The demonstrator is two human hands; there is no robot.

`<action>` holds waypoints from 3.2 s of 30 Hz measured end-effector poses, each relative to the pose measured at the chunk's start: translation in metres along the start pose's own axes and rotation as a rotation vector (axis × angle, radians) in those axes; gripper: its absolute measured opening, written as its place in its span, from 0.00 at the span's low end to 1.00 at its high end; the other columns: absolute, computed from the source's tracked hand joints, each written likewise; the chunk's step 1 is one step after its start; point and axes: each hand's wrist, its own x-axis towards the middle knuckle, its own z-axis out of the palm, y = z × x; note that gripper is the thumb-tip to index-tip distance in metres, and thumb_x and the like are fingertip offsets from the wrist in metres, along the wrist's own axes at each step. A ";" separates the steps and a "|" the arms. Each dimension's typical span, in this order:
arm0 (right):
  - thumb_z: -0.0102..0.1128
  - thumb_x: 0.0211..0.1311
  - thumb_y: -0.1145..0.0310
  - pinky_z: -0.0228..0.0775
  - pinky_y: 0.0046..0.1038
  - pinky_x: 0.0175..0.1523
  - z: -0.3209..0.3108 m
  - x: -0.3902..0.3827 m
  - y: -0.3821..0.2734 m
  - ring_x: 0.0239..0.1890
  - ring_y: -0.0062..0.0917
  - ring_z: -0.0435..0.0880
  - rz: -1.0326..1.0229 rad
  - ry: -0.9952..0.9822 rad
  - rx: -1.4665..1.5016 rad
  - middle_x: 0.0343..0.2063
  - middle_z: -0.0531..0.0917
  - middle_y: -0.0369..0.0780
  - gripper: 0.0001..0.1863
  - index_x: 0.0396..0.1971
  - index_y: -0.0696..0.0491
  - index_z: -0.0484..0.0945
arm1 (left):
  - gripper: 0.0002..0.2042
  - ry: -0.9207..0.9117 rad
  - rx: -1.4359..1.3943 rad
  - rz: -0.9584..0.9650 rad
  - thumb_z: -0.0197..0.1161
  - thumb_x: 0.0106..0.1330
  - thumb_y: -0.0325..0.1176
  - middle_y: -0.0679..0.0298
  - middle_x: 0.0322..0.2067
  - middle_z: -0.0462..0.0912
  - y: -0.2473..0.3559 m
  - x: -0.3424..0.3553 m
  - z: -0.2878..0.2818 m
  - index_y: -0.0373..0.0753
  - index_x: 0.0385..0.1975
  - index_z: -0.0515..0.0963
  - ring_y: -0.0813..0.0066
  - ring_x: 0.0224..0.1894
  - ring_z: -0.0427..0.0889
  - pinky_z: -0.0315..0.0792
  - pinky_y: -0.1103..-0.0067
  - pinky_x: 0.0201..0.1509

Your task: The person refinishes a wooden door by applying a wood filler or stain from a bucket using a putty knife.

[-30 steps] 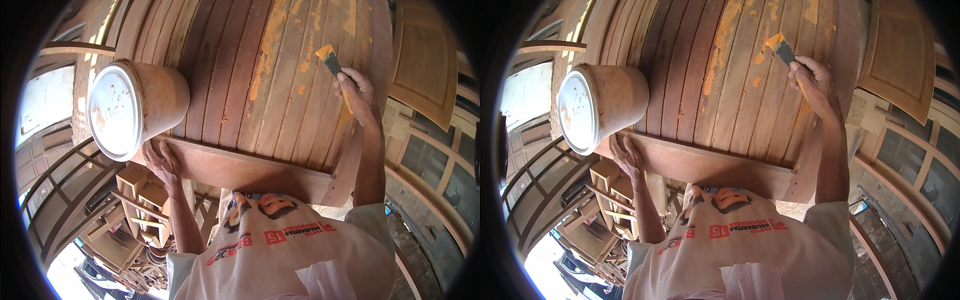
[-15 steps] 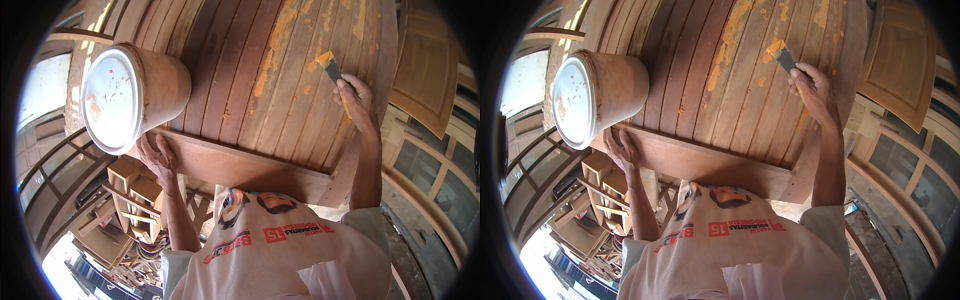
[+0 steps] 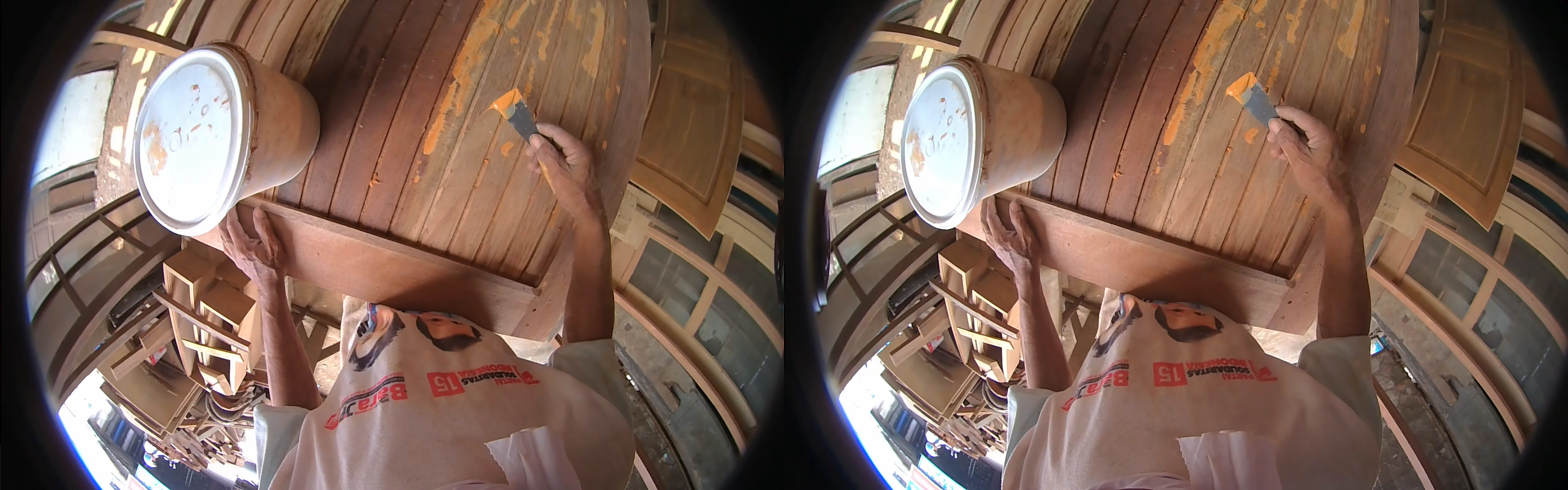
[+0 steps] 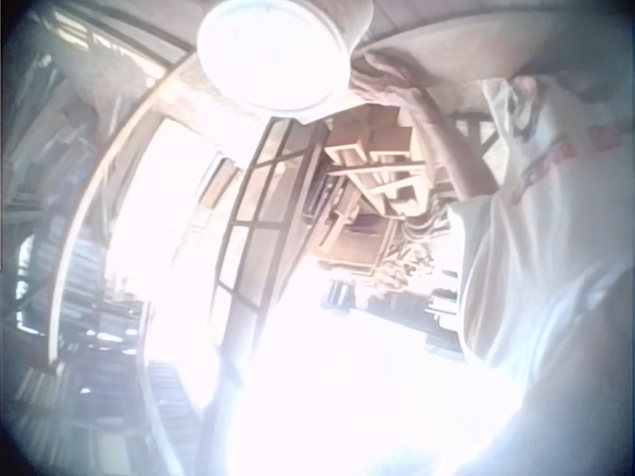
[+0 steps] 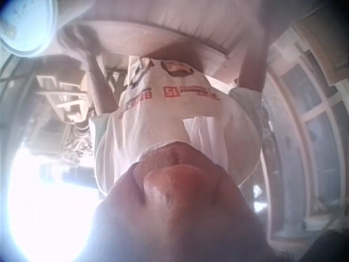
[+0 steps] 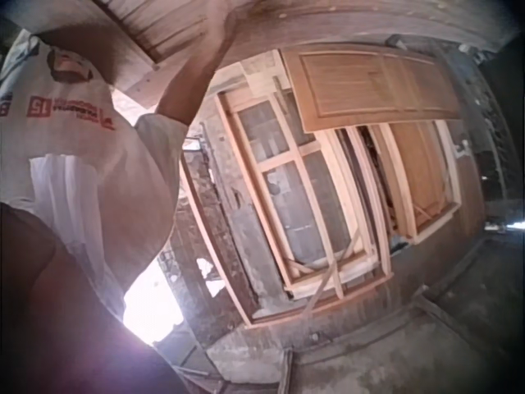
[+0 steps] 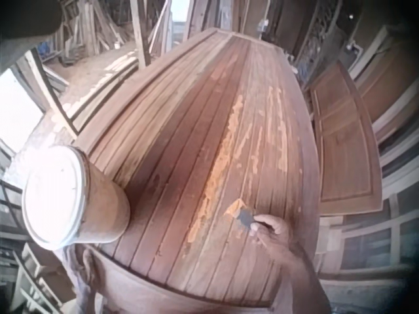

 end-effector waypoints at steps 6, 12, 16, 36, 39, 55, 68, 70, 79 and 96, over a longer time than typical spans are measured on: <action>0.61 0.80 0.65 0.80 0.25 0.44 -0.015 0.005 -0.016 0.34 0.17 0.81 0.012 0.071 -0.004 0.35 0.83 0.36 0.18 0.60 0.61 0.80 | 0.27 0.005 0.006 -0.005 0.65 0.73 0.45 0.45 0.63 0.78 -0.001 -0.001 0.001 0.31 0.64 0.77 0.43 0.68 0.73 0.63 0.54 0.74; 0.61 0.80 0.64 0.80 0.25 0.44 -0.026 0.007 -0.023 0.36 0.17 0.82 -0.008 0.112 -0.032 0.36 0.83 0.36 0.18 0.60 0.60 0.81 | 0.26 -0.002 0.012 0.002 0.65 0.73 0.44 0.45 0.63 0.78 -0.001 0.001 0.000 0.31 0.63 0.77 0.43 0.68 0.73 0.63 0.54 0.73; 0.60 0.80 0.61 0.80 0.24 0.46 -0.021 0.013 -0.027 0.36 0.17 0.82 0.086 0.122 -0.106 0.37 0.84 0.36 0.20 0.61 0.59 0.81 | 0.26 0.010 -0.004 0.019 0.66 0.73 0.44 0.45 0.62 0.78 0.000 0.001 0.000 0.31 0.63 0.77 0.43 0.68 0.74 0.63 0.54 0.73; 0.41 0.82 0.72 0.78 0.45 0.63 0.034 0.070 -0.034 0.61 0.48 0.82 0.060 0.109 -1.252 0.64 0.76 0.51 0.25 0.74 0.49 0.70 | 0.27 -0.018 0.037 -0.001 0.66 0.74 0.43 0.44 0.65 0.76 -0.004 0.001 0.001 0.31 0.66 0.75 0.43 0.70 0.72 0.62 0.55 0.75; 0.44 0.80 0.71 0.78 0.44 0.63 0.043 0.048 -0.077 0.58 0.46 0.84 0.154 0.000 -1.214 0.60 0.80 0.51 0.26 0.74 0.48 0.71 | 0.27 -0.008 0.025 -0.006 0.67 0.74 0.42 0.44 0.65 0.77 -0.001 -0.001 -0.002 0.31 0.66 0.75 0.44 0.69 0.72 0.62 0.55 0.74; 0.50 0.79 0.61 0.67 0.38 0.75 0.009 0.139 -0.100 0.69 0.42 0.77 0.312 -0.156 -1.145 0.70 0.76 0.50 0.25 0.72 0.47 0.75 | 0.30 -0.074 -0.067 -0.011 0.70 0.70 0.44 0.41 0.68 0.73 -0.015 -0.006 -0.002 0.34 0.68 0.75 0.40 0.72 0.68 0.58 0.52 0.77; 0.49 0.78 0.65 0.80 0.43 0.53 0.106 0.002 -0.103 0.45 0.41 0.90 0.333 -0.202 -1.139 0.45 0.88 0.55 0.23 0.64 0.61 0.78 | 0.36 -0.145 -0.018 -0.058 0.68 0.70 0.51 0.37 0.69 0.70 -0.017 -0.014 0.001 0.29 0.69 0.70 0.38 0.74 0.62 0.52 0.50 0.80; 0.51 0.77 0.64 0.78 0.43 0.55 0.096 -0.005 -0.095 0.46 0.45 0.89 0.247 -0.191 -1.013 0.45 0.88 0.55 0.24 0.68 0.56 0.76 | 0.37 -0.133 -0.037 -0.045 0.71 0.63 0.46 0.37 0.67 0.69 -0.027 -0.021 0.005 0.33 0.69 0.68 0.34 0.75 0.61 0.51 0.45 0.80; 0.52 0.75 0.55 0.77 0.37 0.60 0.002 0.161 -0.129 0.51 0.33 0.88 0.347 -0.021 -1.145 0.52 0.88 0.46 0.26 0.68 0.48 0.79 | 0.36 -0.125 -0.015 0.066 0.73 0.61 0.43 0.38 0.63 0.74 -0.037 -0.020 0.006 0.33 0.67 0.71 0.37 0.71 0.67 0.52 0.44 0.79; 0.55 0.71 0.61 0.76 0.39 0.60 0.084 0.041 -0.144 0.46 0.39 0.87 0.543 -0.488 -1.119 0.40 0.87 0.50 0.25 0.64 0.52 0.82 | 0.39 -0.177 -0.148 0.019 0.71 0.64 0.48 0.37 0.68 0.65 -0.020 -0.010 -0.004 0.29 0.69 0.66 0.35 0.73 0.61 0.53 0.44 0.78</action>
